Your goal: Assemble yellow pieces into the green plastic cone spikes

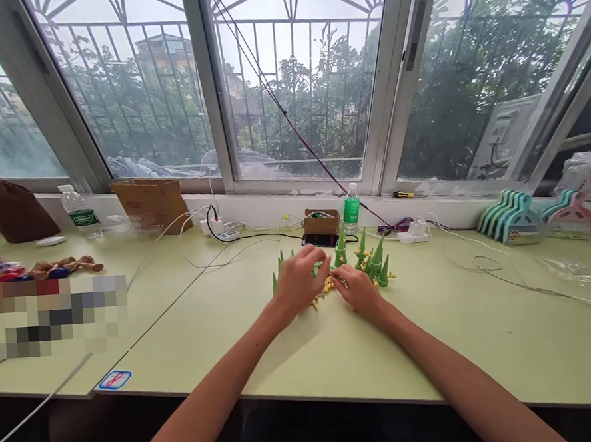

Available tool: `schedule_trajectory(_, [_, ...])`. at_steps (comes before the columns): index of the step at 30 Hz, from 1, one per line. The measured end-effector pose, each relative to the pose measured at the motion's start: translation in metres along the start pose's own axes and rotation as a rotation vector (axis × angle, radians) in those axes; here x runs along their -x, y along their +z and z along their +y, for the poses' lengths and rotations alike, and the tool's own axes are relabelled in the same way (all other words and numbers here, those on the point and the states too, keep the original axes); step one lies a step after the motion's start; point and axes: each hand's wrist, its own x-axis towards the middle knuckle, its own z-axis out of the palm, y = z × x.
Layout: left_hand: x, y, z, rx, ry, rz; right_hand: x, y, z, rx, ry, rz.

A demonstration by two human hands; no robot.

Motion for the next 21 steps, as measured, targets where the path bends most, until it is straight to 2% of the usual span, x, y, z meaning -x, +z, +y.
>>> schedule_trajectory(4, [-0.022,-0.043,-0.021,-0.055,-0.168,0.004,-0.001,0.003,0.001,-0.019,-0.012,0.008])
schedule_trajectory(6, [-0.025,-0.060,-0.034,-0.074,-0.233,-0.091,-0.001,0.003,0.000,-0.023,-0.009,0.009])
schedule_trajectory(9, [-0.022,-0.076,-0.047,-0.036,-0.326,-0.316,0.000,0.002,-0.002,-0.020,-0.003,0.010])
schedule_trajectory(13, [-0.014,-0.079,-0.055,0.029,-0.368,-0.568,0.001,0.000,-0.005,-0.021,0.006,0.002])
schedule_trajectory(21, [0.000,-0.070,-0.061,0.109,-0.415,-0.715,0.001,-0.001,-0.004,-0.042,0.000,0.004])
